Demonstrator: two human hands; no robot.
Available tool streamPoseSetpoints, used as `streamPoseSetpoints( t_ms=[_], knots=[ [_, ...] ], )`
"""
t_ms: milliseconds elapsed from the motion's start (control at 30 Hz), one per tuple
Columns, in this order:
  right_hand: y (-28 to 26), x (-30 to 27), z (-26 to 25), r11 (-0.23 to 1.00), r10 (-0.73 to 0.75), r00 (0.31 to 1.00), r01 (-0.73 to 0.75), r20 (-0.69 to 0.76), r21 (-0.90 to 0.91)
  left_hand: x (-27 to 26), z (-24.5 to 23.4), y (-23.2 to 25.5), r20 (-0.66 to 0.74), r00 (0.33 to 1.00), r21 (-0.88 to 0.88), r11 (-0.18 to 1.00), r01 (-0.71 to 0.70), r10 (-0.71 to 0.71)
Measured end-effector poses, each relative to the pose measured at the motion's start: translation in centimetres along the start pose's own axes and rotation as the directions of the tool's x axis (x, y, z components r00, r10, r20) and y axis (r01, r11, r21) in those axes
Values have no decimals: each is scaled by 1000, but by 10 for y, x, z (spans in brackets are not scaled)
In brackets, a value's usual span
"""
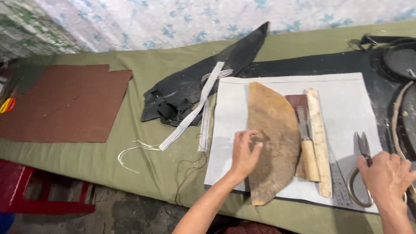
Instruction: Organizing leather scraps and tools on a workbench and then cutting a curved piece of leather with scissors.
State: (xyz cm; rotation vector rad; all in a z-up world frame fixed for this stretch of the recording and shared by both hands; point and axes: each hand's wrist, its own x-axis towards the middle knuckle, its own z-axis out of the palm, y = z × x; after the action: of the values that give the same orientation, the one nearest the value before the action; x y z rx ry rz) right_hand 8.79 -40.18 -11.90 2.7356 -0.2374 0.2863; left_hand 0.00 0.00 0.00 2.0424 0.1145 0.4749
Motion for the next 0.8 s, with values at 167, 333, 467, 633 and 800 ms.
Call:
streamPoseSetpoints(
  t_ms=[167, 333, 467, 633, 800],
  knots=[
    [-14, 11, 8, 994, -71, 997, 71, 2, 78, 34, -64, -72, -201, 974, 226, 973, -56, 102],
    [-44, 24, -20, 972, -108, 994, 109, 16, -207, 101, -109, -101, -354, 929, 481, 873, 80, 111],
    [-46, 23, -66, 992, -49, 985, 29, 164, 124, 150, -112, -107, -343, 921, 557, 749, 359, -186],
    [-49, 0, -96, 991, -110, 985, 119, -132, 64, 176, -132, -100, -186, 891, 630, 645, 431, -413],
    [-113, -37, -287, 508, -393, 881, -30, 263, 861, 193, -182, -62, -63, 814, 186, 795, 578, -577]
  ],
)
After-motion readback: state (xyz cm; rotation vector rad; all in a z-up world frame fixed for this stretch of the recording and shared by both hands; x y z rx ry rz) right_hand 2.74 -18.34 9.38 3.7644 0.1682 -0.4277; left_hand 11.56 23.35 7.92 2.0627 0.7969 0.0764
